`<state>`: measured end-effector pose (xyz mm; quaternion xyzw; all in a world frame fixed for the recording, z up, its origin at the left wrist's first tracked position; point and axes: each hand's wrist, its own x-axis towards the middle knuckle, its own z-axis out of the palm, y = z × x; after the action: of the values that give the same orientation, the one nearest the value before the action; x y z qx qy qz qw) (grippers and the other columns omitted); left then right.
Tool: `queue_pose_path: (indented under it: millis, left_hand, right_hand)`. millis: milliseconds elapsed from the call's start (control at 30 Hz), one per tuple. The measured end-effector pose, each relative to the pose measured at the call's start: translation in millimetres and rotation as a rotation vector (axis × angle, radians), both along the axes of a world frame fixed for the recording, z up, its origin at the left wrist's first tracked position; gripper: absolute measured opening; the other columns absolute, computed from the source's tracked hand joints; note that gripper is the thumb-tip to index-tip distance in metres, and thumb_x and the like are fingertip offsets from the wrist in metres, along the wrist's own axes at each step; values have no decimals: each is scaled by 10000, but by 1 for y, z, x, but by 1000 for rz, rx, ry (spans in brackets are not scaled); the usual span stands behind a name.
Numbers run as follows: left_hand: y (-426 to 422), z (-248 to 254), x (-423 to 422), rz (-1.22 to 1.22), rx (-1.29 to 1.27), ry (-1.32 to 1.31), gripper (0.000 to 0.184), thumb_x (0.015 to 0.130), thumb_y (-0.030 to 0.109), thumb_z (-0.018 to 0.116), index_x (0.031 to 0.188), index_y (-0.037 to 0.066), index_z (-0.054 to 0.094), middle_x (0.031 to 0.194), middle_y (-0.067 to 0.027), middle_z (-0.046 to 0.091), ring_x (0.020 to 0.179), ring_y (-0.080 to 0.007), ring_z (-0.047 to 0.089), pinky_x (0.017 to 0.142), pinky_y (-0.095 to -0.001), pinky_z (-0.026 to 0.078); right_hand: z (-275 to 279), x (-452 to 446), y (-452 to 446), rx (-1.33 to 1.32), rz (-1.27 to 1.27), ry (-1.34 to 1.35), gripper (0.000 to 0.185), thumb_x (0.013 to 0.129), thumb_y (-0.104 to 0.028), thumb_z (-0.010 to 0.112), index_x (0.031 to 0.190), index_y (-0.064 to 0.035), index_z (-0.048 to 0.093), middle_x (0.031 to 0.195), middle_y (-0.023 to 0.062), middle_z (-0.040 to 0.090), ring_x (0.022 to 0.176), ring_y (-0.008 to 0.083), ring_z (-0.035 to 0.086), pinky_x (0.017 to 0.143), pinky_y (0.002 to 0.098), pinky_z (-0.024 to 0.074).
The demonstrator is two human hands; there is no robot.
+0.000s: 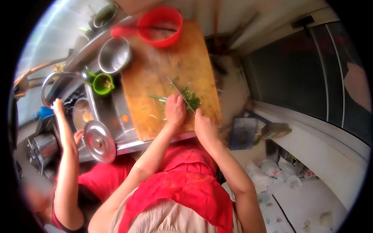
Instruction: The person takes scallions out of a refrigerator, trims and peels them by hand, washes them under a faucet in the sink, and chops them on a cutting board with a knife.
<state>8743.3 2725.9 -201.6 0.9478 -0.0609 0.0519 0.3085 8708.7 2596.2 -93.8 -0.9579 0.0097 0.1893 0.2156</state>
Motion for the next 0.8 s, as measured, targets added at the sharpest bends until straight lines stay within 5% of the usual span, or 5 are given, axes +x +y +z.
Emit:
queue_pose_path:
  millis: [167, 367, 667, 800]
  left_hand:
    - [-1, 0, -5, 25, -26, 0, 197, 767, 65, 577, 960, 36, 549, 1042, -141, 560, 991, -340, 527, 875, -425, 440]
    - [-1, -5, -12, 55, -134, 36, 169, 794, 72, 571, 949, 16, 536, 1068, -159, 546, 1017, -352, 521, 900, -436, 432]
    - [22, -7, -5, -50, 62, -106, 164, 785, 91, 605, 940, 61, 560, 977, -93, 586, 1014, -296, 548, 900, -409, 445]
    - [19, -8, 2, -50, 18, -12, 175, 761, 88, 611, 930, 66, 570, 1000, -97, 576, 996, -301, 547, 891, -413, 448]
  right_hand:
    - [52, -14, -6, -35, -3, 92, 172, 944, -176, 501, 982, -14, 459, 666, 227, 607, 661, 437, 608, 578, 523, 473]
    - [37, -35, -4, -58, -14, 44, 155, 946, -167, 470, 983, -17, 476, 676, 219, 619, 607, 416, 620, 534, 503, 490]
    - [6, -29, 8, -145, -5, 79, 233, 892, -106, 475, 1091, 9, 509, 686, 209, 629, 632, 385, 648, 551, 476, 518]
    - [-2, -3, 11, -128, 66, 2, 158, 945, -175, 470, 1005, -29, 471, 683, 216, 621, 660, 416, 631, 575, 515, 497]
